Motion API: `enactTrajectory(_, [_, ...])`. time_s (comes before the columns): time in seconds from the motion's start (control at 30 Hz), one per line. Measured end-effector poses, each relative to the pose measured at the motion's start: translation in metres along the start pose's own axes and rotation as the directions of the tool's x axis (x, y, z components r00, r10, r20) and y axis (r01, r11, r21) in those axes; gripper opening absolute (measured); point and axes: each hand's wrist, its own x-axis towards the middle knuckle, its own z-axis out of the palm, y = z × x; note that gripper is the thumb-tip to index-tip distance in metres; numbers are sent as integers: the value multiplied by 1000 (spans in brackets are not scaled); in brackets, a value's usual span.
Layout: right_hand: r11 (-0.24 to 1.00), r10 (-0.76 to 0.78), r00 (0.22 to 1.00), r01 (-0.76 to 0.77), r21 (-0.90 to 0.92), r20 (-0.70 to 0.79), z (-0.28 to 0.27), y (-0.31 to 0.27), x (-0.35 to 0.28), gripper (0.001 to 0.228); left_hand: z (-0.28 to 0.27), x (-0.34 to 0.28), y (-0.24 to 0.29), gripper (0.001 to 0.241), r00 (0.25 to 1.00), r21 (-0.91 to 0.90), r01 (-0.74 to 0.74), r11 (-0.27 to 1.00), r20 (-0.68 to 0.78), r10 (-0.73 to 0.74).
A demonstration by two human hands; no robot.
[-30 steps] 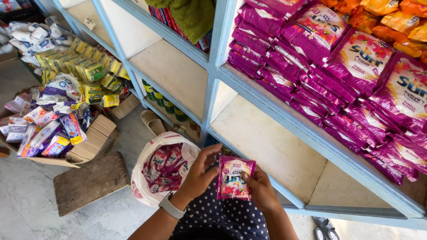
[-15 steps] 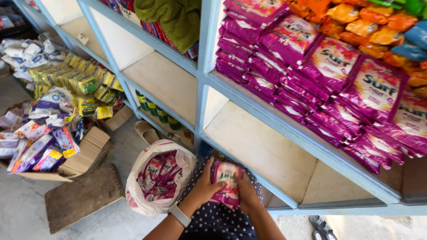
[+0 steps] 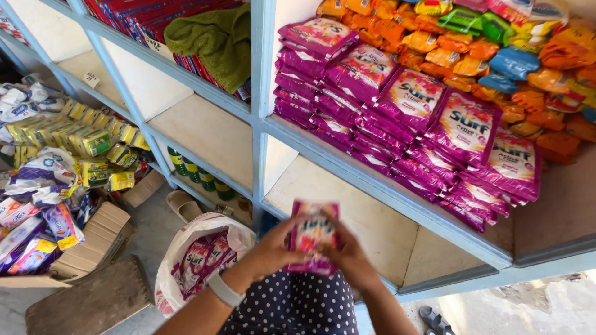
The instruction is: Stocking and organizing small detergent packets on a store shelf from a bulk bag.
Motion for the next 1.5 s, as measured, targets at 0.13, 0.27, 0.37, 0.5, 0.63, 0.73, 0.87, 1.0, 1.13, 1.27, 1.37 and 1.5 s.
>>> enactTrajectory(0.13, [840,-475,878,431,-329,-64,6,-125,-18,83,19,-1,116,82,666,491,-716,496,269,695])
enactTrajectory(0.27, [464,-845,535,750,-472,20,5,-235,-11,80,34,34,220,68,302,476,-875,89,393,869])
enactTrajectory(0.37, [455,-860,510,761,-463,-7,-1,-293,19,78,38,78,274,63,312,529,-841,109,311,898])
enactTrajectory(0.5, [629,-778,624,774,-74,-81,-19,-324,73,79,26,118,310,62,295,533,-832,151,196,935])
enactTrajectory(0.63, [673,-738,652,732,-111,-173,-27,-334,118,80,25,113,334,58,211,683,-726,77,115,971])
enactTrajectory(0.73, [706,-709,673,680,-198,-213,-30,-329,147,82,20,115,345,44,242,834,-550,40,113,964])
enactTrajectory(0.87, [749,-658,712,589,-302,-244,-25,-319,158,87,15,140,351,21,335,932,-350,-94,218,917])
enactTrajectory(1.0, [752,-655,714,583,-307,-247,-25,-316,160,86,12,162,355,31,393,948,-230,-221,298,870])
enactTrajectory(1.13, [737,-661,706,549,-394,-253,-24,-315,156,87,8,169,346,38,587,960,-236,-149,263,765])
enactTrajectory(1.27, [344,-850,527,526,-778,-20,-43,-308,168,87,7,160,339,52,682,973,-224,-58,200,704])
enactTrajectory(1.37, [408,-715,669,163,-898,-203,-29,-314,143,92,9,165,337,54,716,987,-135,-82,155,681])
enactTrajectory(1.5, [393,-717,671,169,-904,-186,-36,-315,143,92,16,160,339,56,749,995,-81,-63,102,655])
